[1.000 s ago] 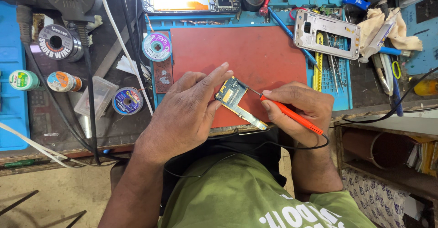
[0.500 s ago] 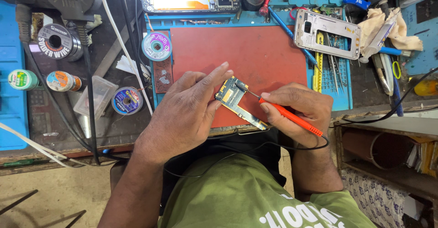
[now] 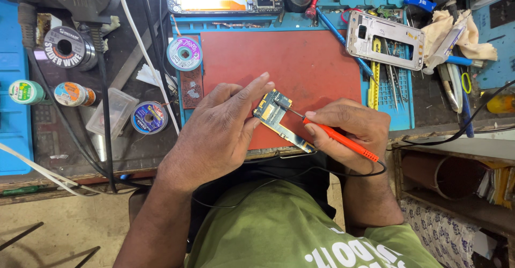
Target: The person applies solder paste from a tube onto a small L-shaped circuit board using a red-handled tool. They spread the paste across the board's surface and repeatedly wipe the tool on a small abrasive pad on the workbench.
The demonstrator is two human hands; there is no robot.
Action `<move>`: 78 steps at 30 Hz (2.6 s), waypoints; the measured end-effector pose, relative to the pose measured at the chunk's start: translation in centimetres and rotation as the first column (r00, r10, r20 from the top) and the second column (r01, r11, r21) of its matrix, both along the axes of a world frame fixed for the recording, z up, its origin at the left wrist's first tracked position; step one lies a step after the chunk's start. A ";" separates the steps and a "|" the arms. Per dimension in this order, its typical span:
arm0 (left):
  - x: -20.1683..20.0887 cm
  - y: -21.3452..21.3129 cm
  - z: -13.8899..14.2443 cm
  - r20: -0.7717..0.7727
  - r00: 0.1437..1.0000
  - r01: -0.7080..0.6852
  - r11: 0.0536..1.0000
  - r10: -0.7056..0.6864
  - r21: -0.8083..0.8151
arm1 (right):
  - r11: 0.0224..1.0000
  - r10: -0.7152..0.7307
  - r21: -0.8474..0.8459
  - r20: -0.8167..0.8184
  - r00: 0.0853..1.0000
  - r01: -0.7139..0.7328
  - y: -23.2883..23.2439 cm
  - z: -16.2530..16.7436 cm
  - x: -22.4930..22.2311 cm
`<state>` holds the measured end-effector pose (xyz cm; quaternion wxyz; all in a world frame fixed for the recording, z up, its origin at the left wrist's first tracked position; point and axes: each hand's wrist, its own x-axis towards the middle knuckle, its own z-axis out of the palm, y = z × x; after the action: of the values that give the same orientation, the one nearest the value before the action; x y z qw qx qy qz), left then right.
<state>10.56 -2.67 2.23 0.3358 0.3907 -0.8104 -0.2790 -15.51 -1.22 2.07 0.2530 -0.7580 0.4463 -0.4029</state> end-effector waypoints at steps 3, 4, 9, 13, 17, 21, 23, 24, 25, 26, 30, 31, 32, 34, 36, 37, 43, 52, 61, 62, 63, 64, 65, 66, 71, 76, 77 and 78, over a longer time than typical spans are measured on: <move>0.0 0.0 0.0 -0.001 1.000 0.001 1.000 -0.001 -0.001 | 1.000 0.002 0.003 -0.005 1.000 -0.002 0.0 0.0 0.0; 0.0 0.0 0.0 -0.001 1.000 0.002 1.000 -0.002 -0.005 | 1.000 0.006 0.000 -0.011 1.000 -0.006 0.0 0.0 -0.1; 0.0 0.0 0.1 0.001 1.000 -0.001 1.000 0.001 0.012 | 0.998 0.049 -0.029 -0.014 0.999 -0.049 -0.1 -0.1 -0.5; 0.0 0.0 0.0 -0.002 1.000 -0.005 1.000 0.005 0.003 | 0.998 0.059 -0.028 0.037 0.998 -0.058 0.0 -0.3 -1.0; 0.0 0.3 -0.4 -0.013 1.000 -0.023 1.000 0.023 -0.011 | 0.998 0.062 -0.023 0.066 0.996 -0.060 0.4 -0.5 -0.9; 0.0 0.3 -0.7 -0.024 0.999 -0.045 0.999 0.044 -0.016 | 0.995 0.093 -0.037 0.050 0.994 -0.092 0.4 -0.3 -0.8; -0.1 0.4 -0.8 -0.030 0.998 -0.050 0.999 0.049 -0.015 | 0.992 0.115 -0.053 0.018 0.993 -0.114 0.3 -0.1 -0.6; -0.1 0.4 -0.8 -0.028 0.998 -0.054 0.999 0.053 -0.006 | 0.992 0.116 -0.045 0.021 0.993 -0.115 0.3 0.0 -0.5; -0.1 0.4 -0.8 -0.026 0.998 -0.057 0.998 0.057 0.004 | 0.993 0.116 -0.037 0.025 0.993 -0.115 0.3 0.1 -0.4; -0.1 0.4 -0.8 -0.019 0.998 -0.061 0.998 0.061 0.012 | 0.993 0.117 -0.029 0.029 0.993 -0.116 0.4 0.2 -0.3; -0.1 0.4 -0.9 -0.016 0.998 -0.061 0.998 0.061 0.008 | 0.992 0.125 -0.027 0.006 0.992 -0.125 0.5 0.4 -0.1; -0.1 0.3 -0.9 -0.021 0.998 -0.058 0.998 0.057 -0.003 | 0.992 0.124 -0.022 -0.003 0.992 -0.124 0.6 0.4 -0.1; -0.1 0.3 -1.0 -0.026 0.998 -0.052 0.999 0.052 -0.009 | 0.992 0.124 -0.017 -0.012 0.992 -0.124 0.7 0.4 -0.1; 0.0 0.3 -1.0 -0.028 0.998 -0.052 0.998 0.051 -0.025 | 0.991 0.129 -0.030 0.014 0.992 -0.128 0.6 0.2 -0.2; 0.2 0.4 -1.0 -0.027 0.997 -0.068 0.997 0.067 -0.037 | 0.990 0.131 -0.051 0.032 0.991 -0.129 0.7 -0.2 -0.4; 0.3 0.5 -1.1 -0.027 0.997 -0.077 0.996 0.075 -0.042 | 0.990 0.127 -0.066 0.036 0.991 -0.124 0.7 -0.5 -0.6; 1.6 2.2 -1.5 -0.134 0.987 -0.120 0.960 0.088 -0.252 | 0.995 0.000 -0.096 0.151 0.989 0.014 1.5 -2.4 -1.0; 5.9 7.0 -3.5 -0.320 0.844 -0.526 0.782 0.431 -0.334 | 0.986 0.046 -0.164 0.028 0.999 -0.041 5.0 -1.0 5.6; 7.7 7.6 -5.8 -0.291 0.863 -0.490 0.824 0.413 -0.284 | 0.975 0.029 -0.215 -0.108 0.994 -0.052 3.3 0.0 13.9; 7.8 7.6 -5.8 -0.294 0.864 -0.486 0.827 0.408 -0.283 | 0.976 0.035 -0.210 -0.110 0.993 -0.058 3.3 0.0 14.2; 8.0 7.6 -5.8 -0.296 0.866 -0.483 0.829 0.404 -0.282 | 0.977 0.041 -0.204 -0.111 0.993 -0.064 3.2 0.0 14.5; 8.2 7.5 -5.8 -0.300 0.867 -0.480 0.831 0.399 -0.281 | 0.976 0.038 -0.207 -0.114 0.993 -0.061 3.2 0.0 14.7; 8.3 7.5 -5.9 -0.302 0.868 -0.477 0.831 0.395 -0.285 | 0.976 0.034 -0.209 -0.117 0.993 -0.058 3.1 -0.1 14.9; 8.4 7.4 -5.9 -0.304 0.869 -0.474 0.832 0.390 -0.288 | 0.976 0.029 -0.211 -0.120 0.992 -0.054 3.1 -0.2 15.0; 8.6 7.3 -6.1 -0.304 0.872 -0.468 0.834 0.384 -0.291 | 0.976 0.023 -0.214 -0.127 0.992 -0.050 3.0 -0.6 15.3; 8.7 7.1 -6.1 -0.296 0.874 -0.467 0.835 0.385 -0.292 | 0.978 0.005 -0.204 -0.134 0.991 -0.033 2.9 -0.6 15.3; 8.7 7.1 -6.1 -0.298 0.874 -0.467 0.835 0.385 -0.290 | 0.977 0.015 -0.207 -0.131 0.991 -0.043 2.8 -0.6 15.4; 8.7 7.1 -6.1 -0.298 0.873 -0.467 0.836 0.385 -0.289 | 0.976 0.025 -0.210 -0.128 0.991 -0.052 2.8 -0.6 15.4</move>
<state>19.24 4.46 -3.89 0.5448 0.4609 -0.6948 -0.0899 -0.14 1.59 1.43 0.1500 -0.8128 0.4007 -0.3953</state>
